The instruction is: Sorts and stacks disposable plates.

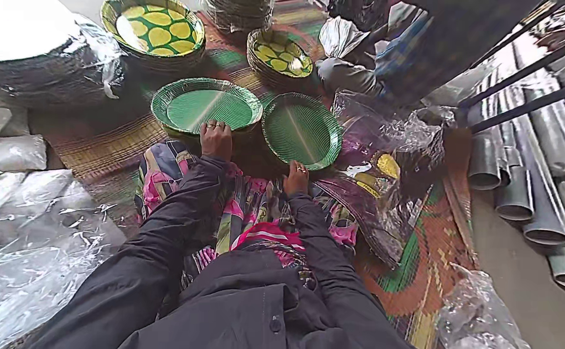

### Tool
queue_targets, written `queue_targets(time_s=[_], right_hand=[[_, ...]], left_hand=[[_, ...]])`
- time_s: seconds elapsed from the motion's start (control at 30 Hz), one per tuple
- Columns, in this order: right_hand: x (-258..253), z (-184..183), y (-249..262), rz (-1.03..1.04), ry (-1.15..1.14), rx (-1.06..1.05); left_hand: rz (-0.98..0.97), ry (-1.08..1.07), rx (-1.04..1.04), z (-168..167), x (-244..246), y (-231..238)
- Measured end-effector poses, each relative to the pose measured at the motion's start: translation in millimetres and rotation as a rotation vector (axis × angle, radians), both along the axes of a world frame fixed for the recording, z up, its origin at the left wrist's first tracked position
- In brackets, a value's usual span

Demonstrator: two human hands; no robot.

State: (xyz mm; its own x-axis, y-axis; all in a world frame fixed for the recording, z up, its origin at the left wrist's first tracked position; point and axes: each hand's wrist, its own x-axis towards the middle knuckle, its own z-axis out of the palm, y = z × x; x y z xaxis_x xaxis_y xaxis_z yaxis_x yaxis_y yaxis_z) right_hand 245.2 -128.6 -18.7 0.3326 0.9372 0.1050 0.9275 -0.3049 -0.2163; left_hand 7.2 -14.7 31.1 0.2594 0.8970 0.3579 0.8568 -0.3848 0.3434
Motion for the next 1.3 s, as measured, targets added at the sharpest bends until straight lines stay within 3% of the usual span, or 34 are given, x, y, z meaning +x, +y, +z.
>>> queue_targets(time_s=[0.1, 0.17, 0.23, 0.3, 0.37, 0.43, 0.5, 0.57, 0.63, 0.67, 0.7, 0.77, 0.87, 0.93, 1.0, 1.17, 1.23, 1.3], right_hand=[[-11.9, 30.3, 19.3, 0.078, -0.015, 0.209], [-22.1, 49.5, 40.2, 0.29, -0.087, 0.357], [-39.2, 71.7, 63.2, 0.506, -0.134, 0.272], [-59.4, 91.3, 83.1, 0.619, -0.124, 0.029], [-71.9, 109.8, 101.1, 0.608, -0.12, -0.165], [-76.1, 127.2, 109.8, 0.48, -0.105, -0.054], [-78.4, 160.4, 110.7, 0.287, -0.177, 0.071], [-67.7, 180.6, 106.3, 0.13, -0.278, 0.234], [-37.4, 171.0, 105.8, 0.085, -0.382, 0.549], [-22.5, 162.2, 103.5, 0.046, -0.42, 0.589], [-11.5, 151.9, 96.9, -0.016, -0.429, 0.522], [2.4, 122.3, 75.8, -0.102, -0.35, 0.184], [21.0, 51.0, 48.0, 0.014, -0.121, -0.379], [25.9, 16.2, 32.3, 0.054, -0.013, -0.404], [17.3, 22.3, 27.5, 0.077, -0.006, -0.266], [-21.9, 81.8, 43.0, 0.429, -0.136, 0.52], [-29.4, 107.3, 56.8, 0.6, -0.153, 0.738], [-32.2, 138.0, 61.0, 0.632, -0.264, 0.924]], left_hand=[[-0.053, -0.067, 0.209, -5.5, -5.8, -3.1], [-0.074, -0.08, 0.24, -7.5, -9.2, -3.4], [-0.114, -0.099, 0.292, -8.7, -11.1, 0.5], [-0.156, -0.148, 0.36, -11.3, -12.7, 3.2], [-0.154, -0.282, 0.464, -12.1, -15.8, 2.4], [-0.068, -0.416, 0.693, -13.1, -16.4, 6.7], [0.016, -0.425, 0.751, -13.4, -16.2, 13.1], [-0.074, -0.4, 0.482, -14.0, -17.4, 9.1], [-0.176, -0.273, 0.059, -16.3, -16.5, 12.8], [-0.189, -0.148, -0.157, -16.1, -14.1, 16.4], [-0.192, -0.008, -0.332, -14.4, -10.5, 19.3], [-0.192, 0.203, -0.531, -7.2, -3.2, 16.8], [-0.103, 0.243, -0.628, 15.4, -0.3, 2.3], [-0.023, 0.103, -0.443, 14.0, -3.6, -2.4], [-0.016, -0.051, -0.041, 3.4, -6.8, -1.6], [-0.487, -0.3, 0.752, -12.4, -8.0, -15.1], [-0.535, -0.378, 0.848, -19.4, -4.8, -29.0], [-0.437, -0.448, 0.861, -23.3, -6.9, -33.3]])
